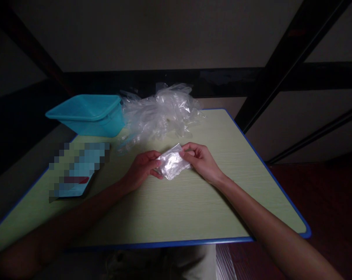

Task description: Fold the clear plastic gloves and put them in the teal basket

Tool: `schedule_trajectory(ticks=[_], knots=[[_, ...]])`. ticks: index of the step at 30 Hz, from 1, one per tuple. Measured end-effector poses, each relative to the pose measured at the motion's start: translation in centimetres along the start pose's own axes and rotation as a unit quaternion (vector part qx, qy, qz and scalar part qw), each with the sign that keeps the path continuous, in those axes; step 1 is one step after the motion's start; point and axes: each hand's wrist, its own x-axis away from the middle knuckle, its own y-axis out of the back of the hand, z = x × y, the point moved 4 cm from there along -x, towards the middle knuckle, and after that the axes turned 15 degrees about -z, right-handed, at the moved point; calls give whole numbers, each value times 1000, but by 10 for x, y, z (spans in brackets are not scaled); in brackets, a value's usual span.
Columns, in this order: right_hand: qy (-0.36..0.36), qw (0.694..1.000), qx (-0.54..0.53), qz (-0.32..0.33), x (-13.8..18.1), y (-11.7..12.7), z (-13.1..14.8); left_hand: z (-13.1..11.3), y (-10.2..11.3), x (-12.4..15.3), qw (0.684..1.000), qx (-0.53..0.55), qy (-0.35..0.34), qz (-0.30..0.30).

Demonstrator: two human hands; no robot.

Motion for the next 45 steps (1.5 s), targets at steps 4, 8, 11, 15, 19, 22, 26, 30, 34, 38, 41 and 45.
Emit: schedule_trajectory(ticks=[4, 8, 11, 15, 19, 22, 26, 30, 34, 38, 41, 45], knots=[[32, 999, 3, -2, 3, -2, 4, 2, -1, 2, 1000, -16, 5, -1], [74, 996, -1, -52, 5, -3, 8, 1, -1, 3, 998, -42, -23, -35], [102, 991, -2, -85, 6, -4, 10, 0, -4, 5, 997, -59, -29, -43], [125, 986, -1, -106, 8, -5, 12, 0, -9, 7, 999, -35, -12, -35], [111, 989, -11, -100, 7, -6, 11, 4, -10, 8, 999, -31, 4, -30], [55, 996, -13, -63, 6, -7, 8, 5, -8, 8, 999, -33, 4, -35], [-22, 999, -3, -32, 6, -7, 4, 4, -5, 7, 998, -37, -2, -44], [-49, 998, -17, -21, 6, -7, 3, 3, -3, 5, 998, -43, -4, -45], [-64, 997, -46, 0, 4, -8, 2, 2, -1, 3, 998, -40, -13, -43], [-59, 995, -77, 11, 3, -8, 0, 3, 0, 2, 997, -46, -17, -52], [-52, 991, -120, 1, 4, -11, -3, 3, 0, 2, 997, -28, -21, -62], [-80, 970, -230, -18, 6, -29, -5, 1, 3, 2, 996, 16, -26, -88]])
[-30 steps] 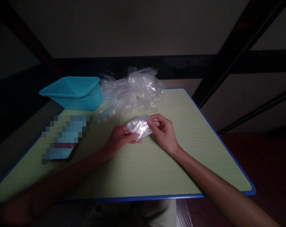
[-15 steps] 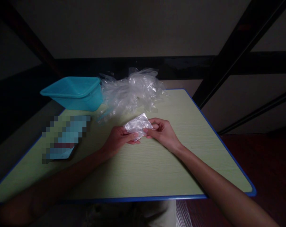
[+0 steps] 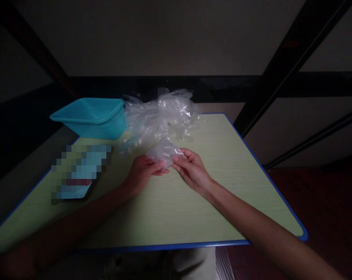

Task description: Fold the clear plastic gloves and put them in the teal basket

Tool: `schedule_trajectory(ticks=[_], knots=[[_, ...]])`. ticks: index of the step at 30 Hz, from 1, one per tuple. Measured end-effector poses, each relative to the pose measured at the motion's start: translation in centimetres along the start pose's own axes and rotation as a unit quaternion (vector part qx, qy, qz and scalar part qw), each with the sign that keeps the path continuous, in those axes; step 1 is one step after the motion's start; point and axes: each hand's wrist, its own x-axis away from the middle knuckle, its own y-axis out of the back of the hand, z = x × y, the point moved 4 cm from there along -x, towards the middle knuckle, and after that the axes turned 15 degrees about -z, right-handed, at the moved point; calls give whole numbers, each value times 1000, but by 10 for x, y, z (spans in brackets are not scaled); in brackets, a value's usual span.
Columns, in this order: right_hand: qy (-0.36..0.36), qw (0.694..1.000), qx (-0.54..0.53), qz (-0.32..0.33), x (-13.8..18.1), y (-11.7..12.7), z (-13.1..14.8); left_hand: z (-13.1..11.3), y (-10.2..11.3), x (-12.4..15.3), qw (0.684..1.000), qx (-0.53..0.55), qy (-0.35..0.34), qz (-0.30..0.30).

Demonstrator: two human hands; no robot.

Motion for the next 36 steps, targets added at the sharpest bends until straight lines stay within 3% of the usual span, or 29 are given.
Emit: schedule_trajectory(ticks=[6, 12, 20, 25, 36], knots=[[-5, 997, -71, -14, -5, -28, -10, -1, 9, -5, 999, -2, -27, -41], [24, 994, -85, -59, -7, -23, -3, -8, 10, -8, 991, -87, -98, -18], [45, 996, 12, -82, -1, -14, 5, -14, 18, -15, 998, 3, -60, -36], [38, 994, 85, -62, 0, -14, -5, -9, 19, -14, 997, -17, -50, -51], [-10, 997, 71, -35, -1, -14, -11, -4, 19, -15, 996, -18, -34, -81]])
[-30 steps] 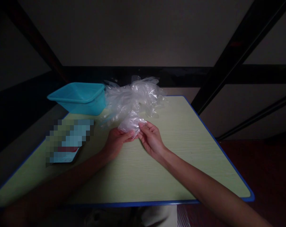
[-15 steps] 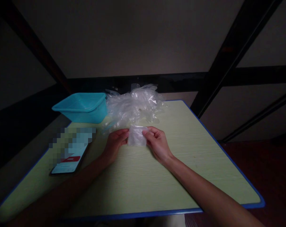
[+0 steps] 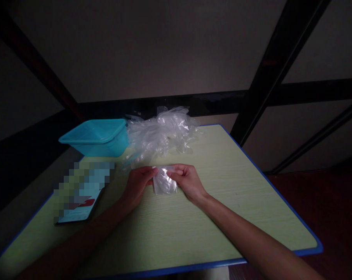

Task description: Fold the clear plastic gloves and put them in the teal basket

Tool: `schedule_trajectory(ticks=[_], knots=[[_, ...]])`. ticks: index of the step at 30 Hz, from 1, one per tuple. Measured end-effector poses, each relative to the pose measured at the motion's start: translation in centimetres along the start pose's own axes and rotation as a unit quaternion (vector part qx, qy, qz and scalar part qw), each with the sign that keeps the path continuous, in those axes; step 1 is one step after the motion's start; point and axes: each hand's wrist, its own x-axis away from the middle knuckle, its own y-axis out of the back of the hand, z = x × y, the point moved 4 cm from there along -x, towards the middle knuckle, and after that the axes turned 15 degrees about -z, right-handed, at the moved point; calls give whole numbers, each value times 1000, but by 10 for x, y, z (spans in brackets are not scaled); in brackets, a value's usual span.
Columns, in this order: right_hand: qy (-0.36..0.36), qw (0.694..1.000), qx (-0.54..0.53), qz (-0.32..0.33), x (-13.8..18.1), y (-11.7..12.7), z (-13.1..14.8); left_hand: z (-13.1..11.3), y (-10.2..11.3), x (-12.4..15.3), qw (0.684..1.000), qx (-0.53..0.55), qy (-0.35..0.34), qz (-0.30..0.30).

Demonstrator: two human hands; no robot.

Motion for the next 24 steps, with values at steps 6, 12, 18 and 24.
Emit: schedule_trajectory(ticks=[6, 12, 18, 24], knots=[[7, 1000, 5, -7, -1, 0, 1, 1, 1, 0, 1000, -19, -13, -11], [24, 999, 7, -33, -3, 2, 2, 1, 1, 0, 1000, -14, -15, -12], [48, 998, 23, -36, -5, 5, 2, -1, 0, 2, 999, 36, -6, 0], [68, 997, 28, -27, -6, 6, 0, -5, 0, 2, 999, 16, -38, -7]])
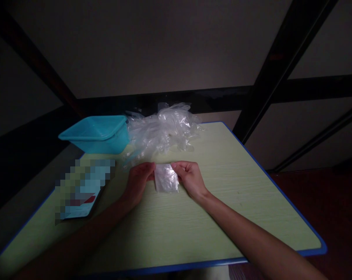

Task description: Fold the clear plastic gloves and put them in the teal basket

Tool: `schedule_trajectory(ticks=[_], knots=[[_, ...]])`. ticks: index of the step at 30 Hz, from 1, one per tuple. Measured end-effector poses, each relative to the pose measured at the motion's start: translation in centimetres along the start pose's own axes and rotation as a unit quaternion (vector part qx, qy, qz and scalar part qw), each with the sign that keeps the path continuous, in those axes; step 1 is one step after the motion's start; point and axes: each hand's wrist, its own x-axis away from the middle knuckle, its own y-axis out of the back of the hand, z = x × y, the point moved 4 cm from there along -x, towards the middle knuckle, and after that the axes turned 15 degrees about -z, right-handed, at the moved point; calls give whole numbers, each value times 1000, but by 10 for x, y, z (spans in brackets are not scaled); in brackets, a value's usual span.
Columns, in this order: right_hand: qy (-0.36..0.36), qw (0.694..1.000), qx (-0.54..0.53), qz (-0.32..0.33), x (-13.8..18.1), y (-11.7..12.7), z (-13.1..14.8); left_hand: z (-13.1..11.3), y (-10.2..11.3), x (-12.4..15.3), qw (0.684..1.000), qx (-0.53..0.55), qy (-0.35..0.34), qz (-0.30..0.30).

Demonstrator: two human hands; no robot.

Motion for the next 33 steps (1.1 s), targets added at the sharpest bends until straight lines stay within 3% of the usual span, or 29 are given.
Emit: schedule_trajectory(ticks=[6, 11, 16, 25, 33], knots=[[-1, 1000, -9, 6, 1, -1, 3, 0, 1, -3, 1000, 8, -7, 10], [-4, 1000, -10, -22, -1, 0, 4, 5, -2, -5, 997, 43, 48, 47], [25, 998, -12, -53, -3, 4, 7, 7, -5, 1, 992, -18, 87, 85], [40, 997, 5, -66, -7, 8, 10, 4, -8, 10, 978, -89, 84, 170], [43, 996, 10, -80, -9, 10, 12, 7, -8, 9, 976, -90, 73, 185]])
